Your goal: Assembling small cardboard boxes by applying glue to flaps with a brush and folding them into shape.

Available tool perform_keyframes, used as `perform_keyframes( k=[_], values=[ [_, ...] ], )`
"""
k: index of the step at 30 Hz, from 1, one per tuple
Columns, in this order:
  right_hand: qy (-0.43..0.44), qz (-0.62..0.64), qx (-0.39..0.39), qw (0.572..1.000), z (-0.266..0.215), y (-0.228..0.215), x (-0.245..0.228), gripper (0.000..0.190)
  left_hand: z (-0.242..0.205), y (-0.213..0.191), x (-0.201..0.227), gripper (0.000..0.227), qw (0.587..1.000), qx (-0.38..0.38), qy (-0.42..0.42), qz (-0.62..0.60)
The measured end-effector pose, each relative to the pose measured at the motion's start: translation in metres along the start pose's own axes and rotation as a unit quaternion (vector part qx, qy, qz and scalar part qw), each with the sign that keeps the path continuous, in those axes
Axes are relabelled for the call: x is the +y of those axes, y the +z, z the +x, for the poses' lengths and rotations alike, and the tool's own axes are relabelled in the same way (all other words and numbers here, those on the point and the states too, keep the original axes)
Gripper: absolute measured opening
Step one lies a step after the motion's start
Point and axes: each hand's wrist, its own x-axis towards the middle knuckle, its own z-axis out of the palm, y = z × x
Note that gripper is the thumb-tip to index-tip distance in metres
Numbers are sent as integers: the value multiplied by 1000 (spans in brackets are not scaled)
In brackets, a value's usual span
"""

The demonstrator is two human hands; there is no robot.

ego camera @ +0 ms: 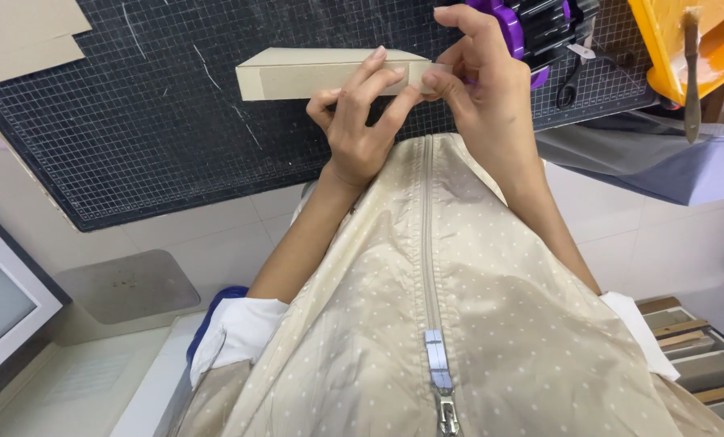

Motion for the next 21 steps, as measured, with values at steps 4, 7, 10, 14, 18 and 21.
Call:
perform_keyframes(
  k=[4, 7, 10, 14, 18, 21],
  values=[
    [-5, -9, -8, 1000, 1, -1, -1, 45, 0, -1, 0, 10, 1000, -7, 5, 3],
    [2, -11, -4, 1000, 1, 0, -2, 45, 1, -3, -4, 8, 1000, -10, 22, 5],
    [22, -2, 9, 1000, 2, 1, 3, 43, 4, -5, -8, 8, 998, -8, 58, 19],
    [39, -3, 28, 999, 1, 2, 2, 40, 6, -7, -10, 11, 997, -5, 70, 1],
    [-23, -162, 71, 984, 6, -4, 19, 19, 6, -7, -9, 12, 997, 12, 72, -22],
    [-133, -103, 4, 986, 15, -10, 7, 15, 5, -5, -9, 23, 998, -6, 42, -45]
  ],
)
